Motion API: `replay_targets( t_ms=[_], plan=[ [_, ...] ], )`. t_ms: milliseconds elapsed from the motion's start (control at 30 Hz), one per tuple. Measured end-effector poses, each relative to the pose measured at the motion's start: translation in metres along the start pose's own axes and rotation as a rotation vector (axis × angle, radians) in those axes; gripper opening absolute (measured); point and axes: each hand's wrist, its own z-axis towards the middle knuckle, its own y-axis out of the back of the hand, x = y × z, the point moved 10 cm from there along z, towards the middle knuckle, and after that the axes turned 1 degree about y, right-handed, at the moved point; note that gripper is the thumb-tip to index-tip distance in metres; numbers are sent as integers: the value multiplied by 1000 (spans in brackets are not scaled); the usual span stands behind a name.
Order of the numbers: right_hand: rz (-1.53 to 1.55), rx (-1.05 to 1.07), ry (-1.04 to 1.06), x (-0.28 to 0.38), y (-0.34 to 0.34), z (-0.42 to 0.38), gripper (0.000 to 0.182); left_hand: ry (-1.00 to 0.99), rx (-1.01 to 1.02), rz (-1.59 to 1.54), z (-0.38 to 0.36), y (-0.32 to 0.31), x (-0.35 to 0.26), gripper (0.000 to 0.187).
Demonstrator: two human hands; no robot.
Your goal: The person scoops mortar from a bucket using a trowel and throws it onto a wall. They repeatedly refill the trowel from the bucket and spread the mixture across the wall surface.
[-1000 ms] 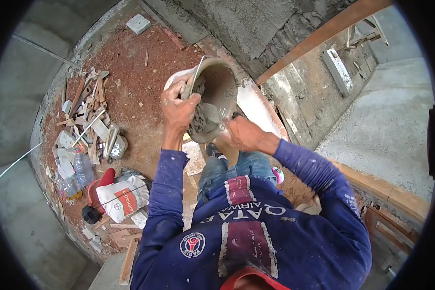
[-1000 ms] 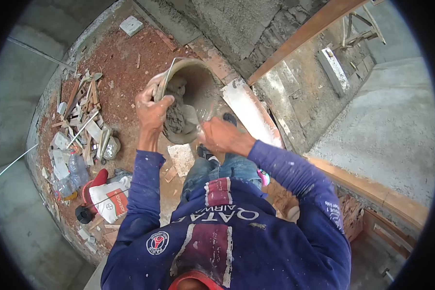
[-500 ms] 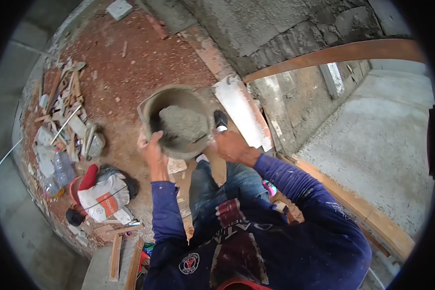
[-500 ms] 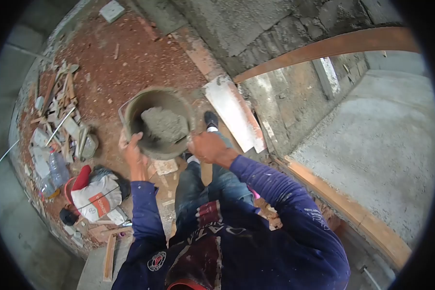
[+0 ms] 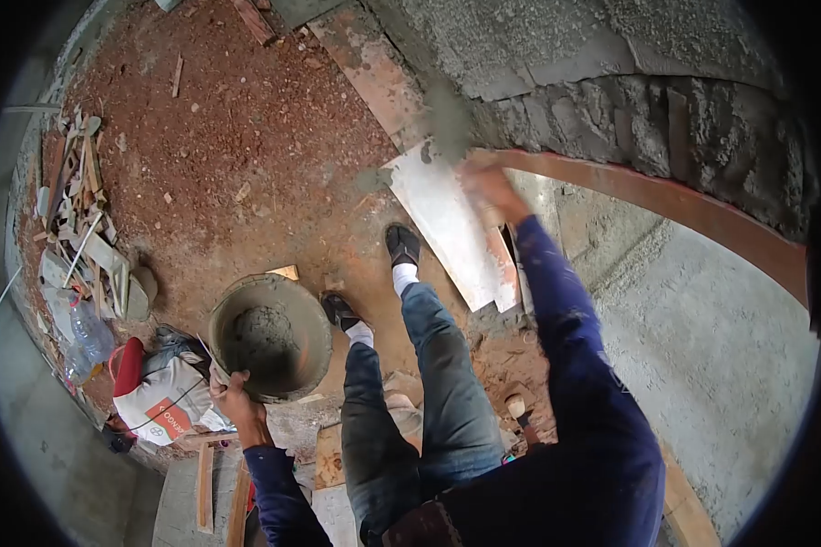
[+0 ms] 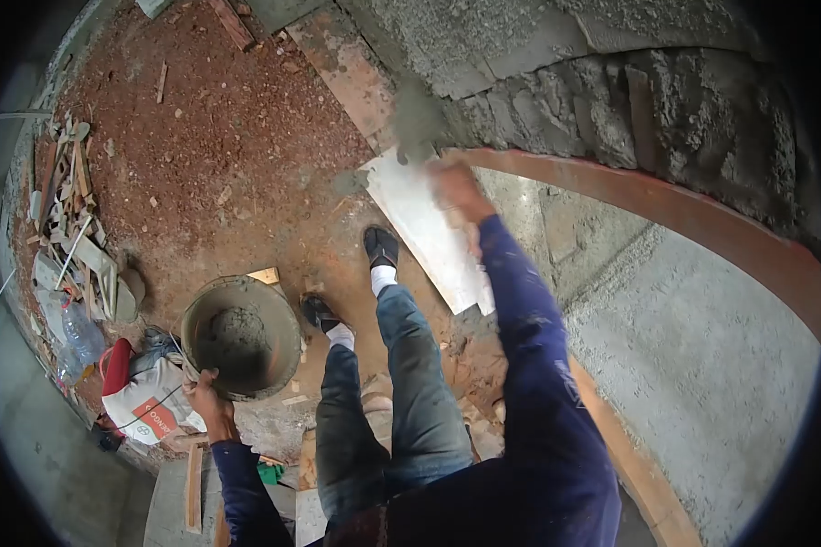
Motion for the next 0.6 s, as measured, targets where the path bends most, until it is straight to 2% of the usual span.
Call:
replay_targets(
  t_ms=[33, 67, 133, 200, 267, 333, 367, 433, 467, 533, 600],
  plan=[
    [121, -269, 120, 73, 36, -50, 12, -13, -2, -1, -4, -4, -2, 48],
    [-495, -350, 311, 154, 59, -90, 16, -11, -7, -10, -9, -9, -5, 48],
    [-133, -216, -263, 229, 69, -175, 24, -21, 39, 39, -26, -25, -17, 47],
    [-253, -165, -294, 290, 54, -231, 27, 14, 93, -10, -35, -33, -13, 47],
    [-370, -120, -310, 321, 33, -265, 30, -68, 125, 18, -48, -48, -28, 51],
    [-840, 46, 203, 369, -25, -284, 28, -125, 266, 11, -65, -75, -58, 48],
    [-844, 29, 223, 374, -43, -295, 28, -182, 291, 25, -69, -82, -73, 44],
    [-1312, 113, 443, 382, -105, -320, 24, -343, 351, 38, -94, -106, -122, 40],
    [-1308, 99, 448, 385, -127, -326, 24, -444, 384, 39, -113, -116, -154, 40],
    [-1562, 46, 422, 395, -159, -321, 24, -512, 564, 72, -119, -141, -178, 38],
    [-1647, -61, 511, 423, -182, -321, 24, -801, 578, 293, -160, -151, -244, 38]
  ],
)
